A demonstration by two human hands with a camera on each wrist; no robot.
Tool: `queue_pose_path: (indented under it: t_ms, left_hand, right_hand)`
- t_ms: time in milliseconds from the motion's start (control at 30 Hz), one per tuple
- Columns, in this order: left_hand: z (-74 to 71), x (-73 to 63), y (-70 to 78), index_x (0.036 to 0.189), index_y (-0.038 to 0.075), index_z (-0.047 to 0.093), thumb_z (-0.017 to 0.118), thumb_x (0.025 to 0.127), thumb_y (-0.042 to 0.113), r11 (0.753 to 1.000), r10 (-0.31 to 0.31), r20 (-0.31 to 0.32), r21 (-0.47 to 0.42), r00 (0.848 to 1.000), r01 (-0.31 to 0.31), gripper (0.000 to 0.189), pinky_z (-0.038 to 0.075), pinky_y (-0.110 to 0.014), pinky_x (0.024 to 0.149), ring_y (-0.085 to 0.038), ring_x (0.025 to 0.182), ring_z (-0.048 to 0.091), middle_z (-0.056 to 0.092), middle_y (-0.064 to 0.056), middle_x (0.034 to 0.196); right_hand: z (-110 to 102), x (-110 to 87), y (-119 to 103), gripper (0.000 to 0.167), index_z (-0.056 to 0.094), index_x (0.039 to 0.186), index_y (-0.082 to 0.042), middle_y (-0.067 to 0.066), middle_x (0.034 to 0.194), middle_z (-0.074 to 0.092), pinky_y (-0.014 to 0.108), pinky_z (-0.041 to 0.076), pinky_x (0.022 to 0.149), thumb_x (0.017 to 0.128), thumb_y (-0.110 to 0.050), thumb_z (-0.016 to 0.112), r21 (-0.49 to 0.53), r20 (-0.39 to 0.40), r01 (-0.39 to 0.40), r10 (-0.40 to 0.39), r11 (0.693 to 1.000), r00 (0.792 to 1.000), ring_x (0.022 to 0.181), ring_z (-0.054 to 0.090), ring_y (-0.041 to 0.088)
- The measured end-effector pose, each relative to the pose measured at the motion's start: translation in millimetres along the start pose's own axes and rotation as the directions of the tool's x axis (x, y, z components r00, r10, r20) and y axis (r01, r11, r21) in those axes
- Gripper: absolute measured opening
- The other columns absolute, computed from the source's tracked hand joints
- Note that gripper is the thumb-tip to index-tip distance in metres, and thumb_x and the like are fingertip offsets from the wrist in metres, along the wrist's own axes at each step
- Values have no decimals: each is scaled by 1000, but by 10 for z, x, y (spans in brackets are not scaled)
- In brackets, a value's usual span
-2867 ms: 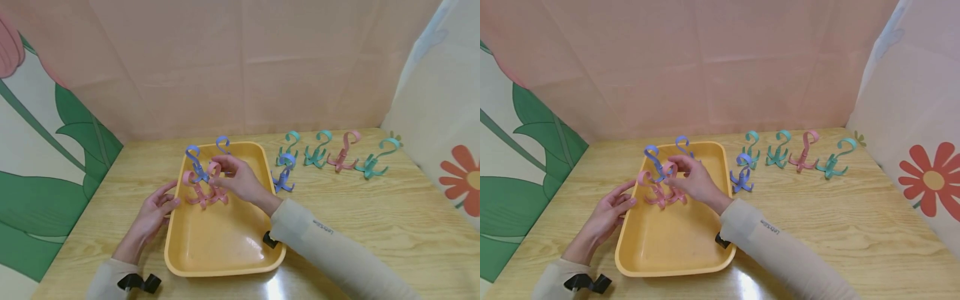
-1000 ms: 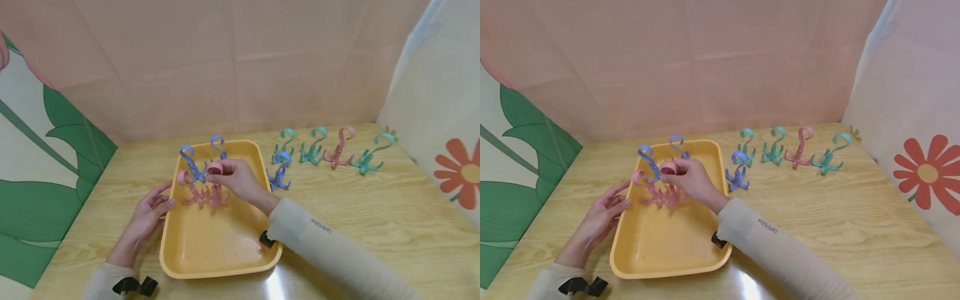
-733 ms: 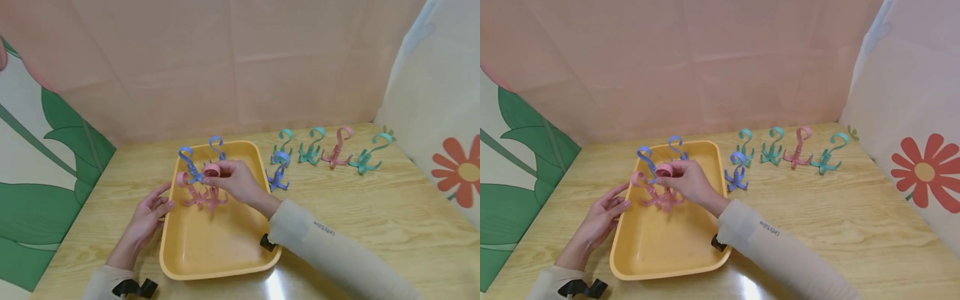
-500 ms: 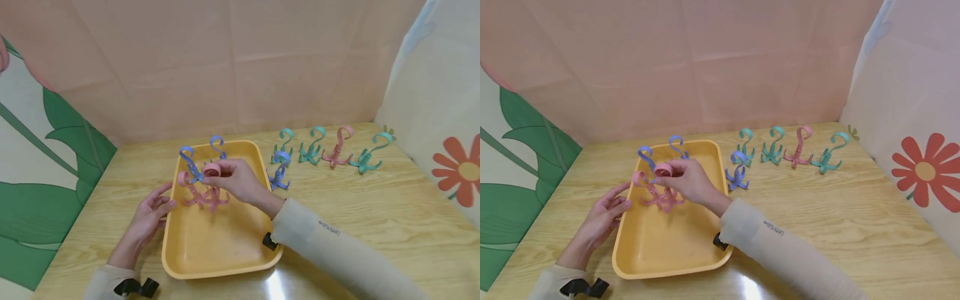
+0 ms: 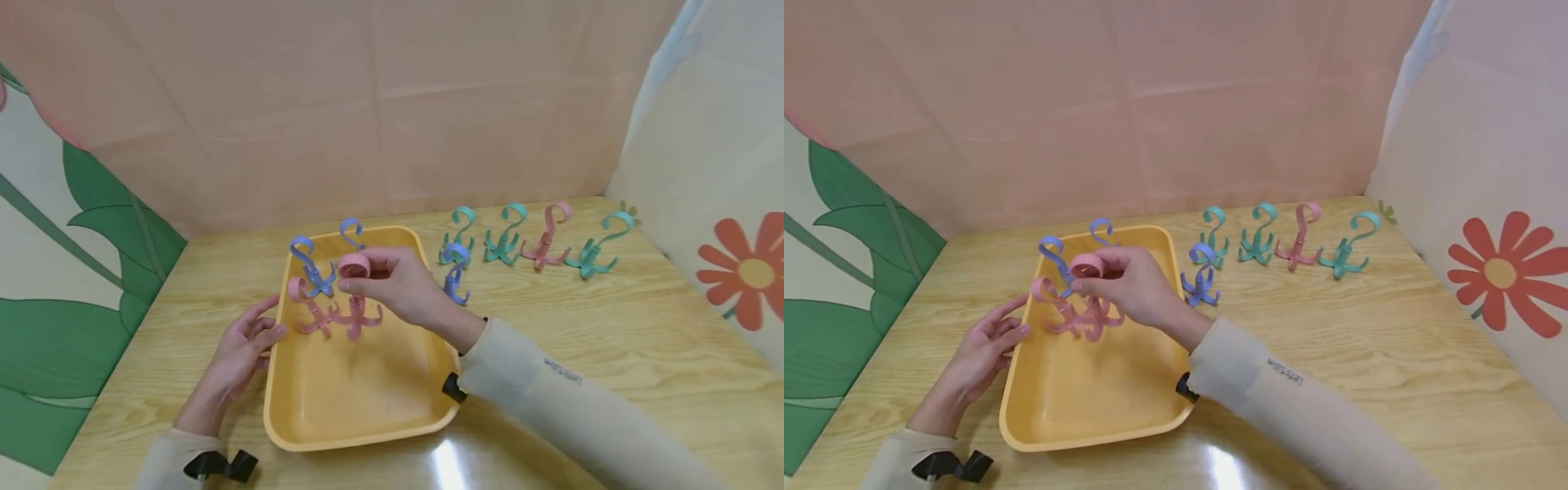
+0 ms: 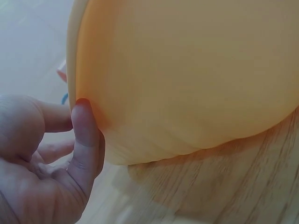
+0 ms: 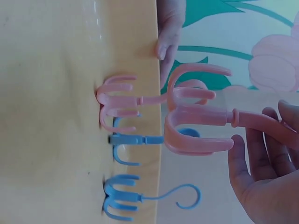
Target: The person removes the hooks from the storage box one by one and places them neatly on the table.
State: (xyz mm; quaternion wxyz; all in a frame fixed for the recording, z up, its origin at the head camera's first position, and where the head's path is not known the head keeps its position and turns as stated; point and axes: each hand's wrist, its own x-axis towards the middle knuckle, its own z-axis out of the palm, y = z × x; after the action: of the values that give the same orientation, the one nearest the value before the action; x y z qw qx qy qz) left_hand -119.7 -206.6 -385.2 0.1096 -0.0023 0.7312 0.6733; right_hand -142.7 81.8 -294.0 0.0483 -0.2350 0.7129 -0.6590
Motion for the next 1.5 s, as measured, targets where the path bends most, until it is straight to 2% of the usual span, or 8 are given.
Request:
queue_pose_path:
  t_ms: [167,467,733,867,1033,1100,1300,1500]
  left_hand:
    - [-12,11,33,157,11,33,61,101,9,1000,-4,-9,16,1000,4,62,61,-35,60,-22,79,71,58,-14,108]
    - [5,33,88,157,10,32,54,104,9,998,-35,-38,42,999,37,57,60,-33,65,-19,84,69,58,-11,108]
    - [130,56,141,154,5,34,46,103,3,989,20,-129,147,991,-1,52,57,-27,61,-15,74,62,58,-14,101]
    - [172,72,129,152,4,35,42,103,3,974,51,-172,226,984,-11,49,56,-28,64,-17,77,61,56,-17,101]
    - [196,92,90,151,2,35,41,106,8,946,108,-182,321,977,-45,45,54,-28,62,-20,76,59,55,-18,93]
    - [189,97,77,150,3,37,41,108,12,939,125,-190,339,974,-54,43,53,-28,61,-20,74,58,55,-17,89]
    - [161,97,59,150,5,40,43,108,15,923,150,-204,380,967,-64,43,50,-25,60,-17,72,55,55,-15,86]
    - [172,100,42,155,9,38,44,108,16,900,187,-193,427,963,-89,47,50,-25,62,-22,75,57,61,-20,90]
  right_hand:
    - [-111,-70,-62,18,75,106,-3,7,95,74,30,57,74,89,-8,77,-25,-10,-2,2,1000,1000,84,70,22]
    - [-390,-237,-142,19,75,107,-2,10,95,73,29,58,72,89,-7,77,-35,-60,-1,-1,999,998,84,70,26]
    - [-669,-398,-201,24,75,112,-5,10,101,73,30,58,75,88,-7,78,-61,-124,19,-27,998,992,86,70,22]
    - [-824,-501,-181,25,75,113,-4,11,101,73,30,59,76,88,-6,78,-72,-161,34,-45,997,986,86,70,21]
    - [-1067,-631,-130,22,75,110,-3,10,96,74,28,59,77,89,-5,77,-66,-210,44,-57,997,976,83,69,19]
    - [-1160,-672,-105,21,74,110,-2,10,94,73,27,59,77,89,-5,77,-77,-225,42,-59,996,973,82,69,19]
    - [-1429,-806,11,24,73,114,-2,9,96,74,26,58,79,90,-8,76,-106,-295,-34,1,994,956,87,70,20]
    - [-1686,-878,201,20,72,109,5,9,101,73,28,58,81,90,-1,74,-30,-344,-12,1,999,939,89,69,17]
